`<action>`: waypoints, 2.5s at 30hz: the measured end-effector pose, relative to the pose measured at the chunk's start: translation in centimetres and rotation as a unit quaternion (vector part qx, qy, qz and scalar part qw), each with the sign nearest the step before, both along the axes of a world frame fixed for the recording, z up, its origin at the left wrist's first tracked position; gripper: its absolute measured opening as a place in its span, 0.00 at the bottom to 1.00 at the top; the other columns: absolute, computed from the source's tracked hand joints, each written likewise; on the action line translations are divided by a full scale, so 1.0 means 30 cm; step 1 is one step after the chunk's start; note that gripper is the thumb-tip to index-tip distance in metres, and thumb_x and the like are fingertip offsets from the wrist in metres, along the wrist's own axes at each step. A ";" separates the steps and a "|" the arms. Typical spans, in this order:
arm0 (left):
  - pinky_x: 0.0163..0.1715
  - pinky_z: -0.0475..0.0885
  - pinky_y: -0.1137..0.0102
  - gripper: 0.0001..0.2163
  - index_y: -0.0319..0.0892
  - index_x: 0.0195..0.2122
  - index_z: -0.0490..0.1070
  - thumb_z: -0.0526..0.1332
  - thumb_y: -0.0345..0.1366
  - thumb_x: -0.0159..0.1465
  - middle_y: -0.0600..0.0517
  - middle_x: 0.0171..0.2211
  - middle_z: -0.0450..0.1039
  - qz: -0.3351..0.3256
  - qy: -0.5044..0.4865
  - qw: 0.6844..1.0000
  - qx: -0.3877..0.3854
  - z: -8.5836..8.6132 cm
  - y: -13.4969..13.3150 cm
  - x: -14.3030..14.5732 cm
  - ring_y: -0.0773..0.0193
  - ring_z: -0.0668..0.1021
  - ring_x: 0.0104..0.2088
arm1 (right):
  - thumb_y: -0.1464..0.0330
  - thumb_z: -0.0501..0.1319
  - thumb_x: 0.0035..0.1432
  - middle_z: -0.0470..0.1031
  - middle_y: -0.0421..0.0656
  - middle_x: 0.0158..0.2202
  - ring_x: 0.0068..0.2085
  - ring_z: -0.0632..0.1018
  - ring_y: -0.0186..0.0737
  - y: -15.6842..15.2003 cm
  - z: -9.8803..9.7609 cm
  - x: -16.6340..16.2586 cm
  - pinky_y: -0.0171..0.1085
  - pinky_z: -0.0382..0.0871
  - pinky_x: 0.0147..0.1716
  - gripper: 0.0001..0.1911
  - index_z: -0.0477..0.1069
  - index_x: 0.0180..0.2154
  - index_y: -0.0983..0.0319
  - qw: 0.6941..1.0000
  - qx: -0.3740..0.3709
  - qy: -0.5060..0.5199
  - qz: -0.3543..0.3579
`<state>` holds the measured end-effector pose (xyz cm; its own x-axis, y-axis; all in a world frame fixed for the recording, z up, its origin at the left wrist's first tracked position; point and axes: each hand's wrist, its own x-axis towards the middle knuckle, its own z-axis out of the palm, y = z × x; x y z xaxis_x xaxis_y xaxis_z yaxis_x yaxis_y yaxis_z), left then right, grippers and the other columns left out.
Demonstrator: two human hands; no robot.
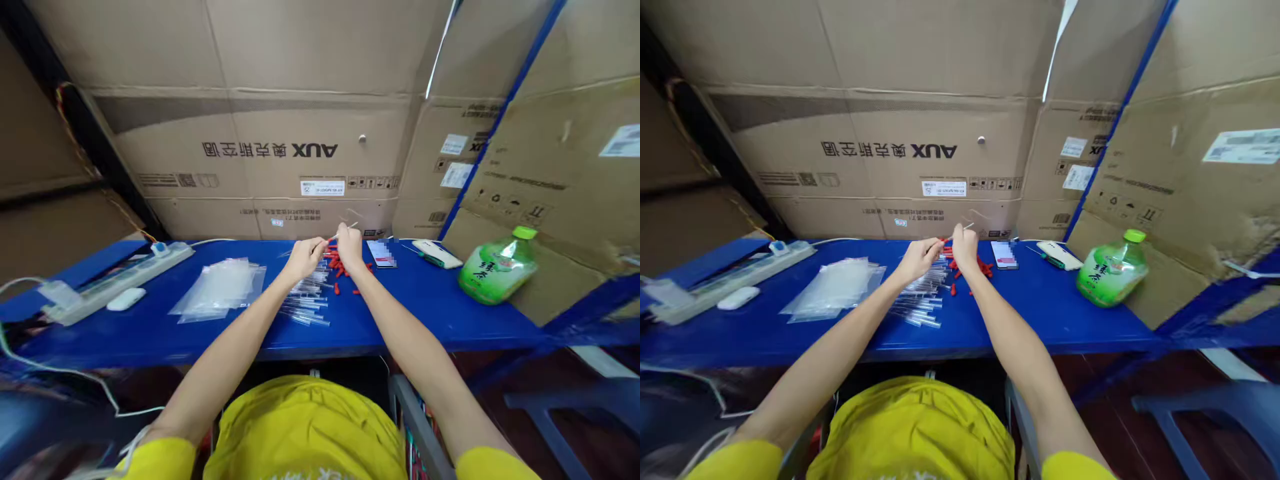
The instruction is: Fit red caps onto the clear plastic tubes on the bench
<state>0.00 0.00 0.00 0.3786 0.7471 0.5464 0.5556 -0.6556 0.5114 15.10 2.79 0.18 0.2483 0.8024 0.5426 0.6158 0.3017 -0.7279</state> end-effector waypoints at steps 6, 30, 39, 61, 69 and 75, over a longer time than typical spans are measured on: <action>0.32 0.59 0.68 0.19 0.42 0.27 0.71 0.51 0.40 0.74 0.49 0.25 0.75 0.060 0.030 0.998 0.007 0.006 -0.004 0.016 0.63 0.72 0.27 | 0.62 0.43 0.77 0.78 0.52 0.26 0.28 0.77 0.40 -0.057 -0.024 -0.024 0.37 0.57 0.32 0.31 0.73 0.25 0.64 0.988 0.072 -0.107 -0.091; 0.31 0.60 0.71 0.06 0.43 0.32 0.63 0.50 0.33 0.66 0.56 0.27 0.60 -0.089 -0.156 0.977 -0.111 -0.057 0.035 0.001 0.67 0.62 0.28 | 0.50 0.43 0.77 0.79 0.44 0.28 0.33 0.78 0.40 -0.017 -0.048 0.032 0.34 0.61 0.37 0.34 0.72 0.25 0.59 0.976 0.067 -0.104 0.178; 0.36 0.61 0.69 0.06 0.43 0.30 0.60 0.49 0.31 0.63 0.55 0.27 0.62 -0.034 -0.151 0.983 -0.098 -0.046 0.030 0.016 0.65 0.64 0.31 | 0.60 0.46 0.77 0.77 0.46 0.25 0.32 0.77 0.41 0.001 -0.053 -0.027 0.36 0.59 0.36 0.31 0.71 0.22 0.60 0.989 0.013 -0.082 0.121; 0.53 0.68 0.63 0.12 0.42 0.47 0.72 0.49 0.37 0.75 0.43 0.45 0.75 0.048 -0.025 0.995 0.079 -0.063 0.016 -0.004 0.56 0.75 0.48 | 0.37 0.46 0.65 0.59 0.37 0.18 0.25 0.63 0.36 0.039 -0.071 0.007 0.36 0.57 0.30 0.35 0.57 0.19 0.56 0.987 -0.015 0.087 0.133; 0.44 0.68 0.65 0.12 0.42 0.40 0.71 0.48 0.33 0.72 0.50 0.35 0.76 0.015 -0.035 0.998 -0.050 -0.063 0.027 -0.017 0.59 0.76 0.37 | 0.46 0.45 0.71 0.62 0.38 0.19 0.27 0.65 0.36 0.027 -0.073 0.014 0.36 0.55 0.30 0.31 0.56 0.20 0.57 0.987 0.018 0.015 0.157; 0.40 0.67 0.68 0.13 0.42 0.39 0.71 0.47 0.36 0.71 0.53 0.31 0.72 -0.015 -0.074 0.993 -0.096 -0.059 0.022 -0.017 0.61 0.72 0.33 | 0.52 0.46 0.74 0.65 0.39 0.22 0.27 0.67 0.36 0.002 -0.060 0.025 0.35 0.56 0.32 0.28 0.59 0.23 0.57 0.981 0.063 -0.052 0.174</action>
<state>-0.52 0.67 -1.76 0.3285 0.8327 0.4458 0.4471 -0.5528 0.7032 15.84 2.84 -1.61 -0.0922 0.7541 0.6503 0.5285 0.5905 -0.6099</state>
